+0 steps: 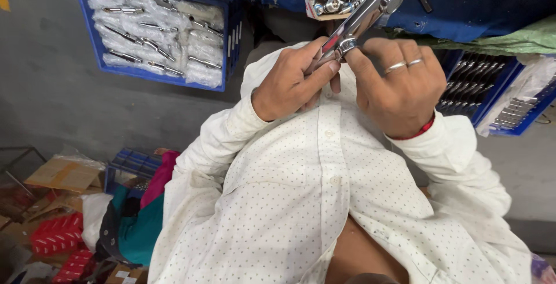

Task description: The person picks up a metal handle and inserts components into a circular opening. They use a red-handled tool to tighten a screw and a silver metal bar to further secure parts before placing the assembly onto a blue tray.

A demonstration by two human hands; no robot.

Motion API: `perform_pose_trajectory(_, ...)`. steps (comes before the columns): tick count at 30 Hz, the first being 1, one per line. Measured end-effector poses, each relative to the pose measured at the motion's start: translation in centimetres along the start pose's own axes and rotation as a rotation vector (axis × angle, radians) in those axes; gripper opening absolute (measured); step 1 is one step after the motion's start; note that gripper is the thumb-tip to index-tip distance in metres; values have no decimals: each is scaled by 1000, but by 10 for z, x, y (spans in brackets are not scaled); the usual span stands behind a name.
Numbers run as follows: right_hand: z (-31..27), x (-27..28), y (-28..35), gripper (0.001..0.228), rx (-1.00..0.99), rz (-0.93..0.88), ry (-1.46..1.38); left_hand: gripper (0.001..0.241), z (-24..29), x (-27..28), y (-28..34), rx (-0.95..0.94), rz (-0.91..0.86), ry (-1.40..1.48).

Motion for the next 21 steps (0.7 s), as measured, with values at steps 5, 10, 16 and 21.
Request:
perform_pose_trajectory(5,-6,-4,-1,23,-89,-99,-157,29,3,-1,2,-63,82,-49)
perform_pose_trajectory(10,7,-20,5,29,-459,-120,-1147,34,-3,7,7,-8,32,170)
perform_pose_trajectory(16,26,-22,36,23,-549,279,-1030,38,-15,4,8,-36,-11,345)
perform_pose_trajectory(21,40,-36,41,26,-545,235,-963,33,-17,19,7,-244,158,-6)
Point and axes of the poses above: each hand's wrist, its own y-axis away from the middle knuckle, its own x-axis out of the back of the hand, z = x × y, the point moved 5 cm from there along -y, towards the middle knuckle, and after that the axes turned 1 degree about y, right-handed, at the moved point
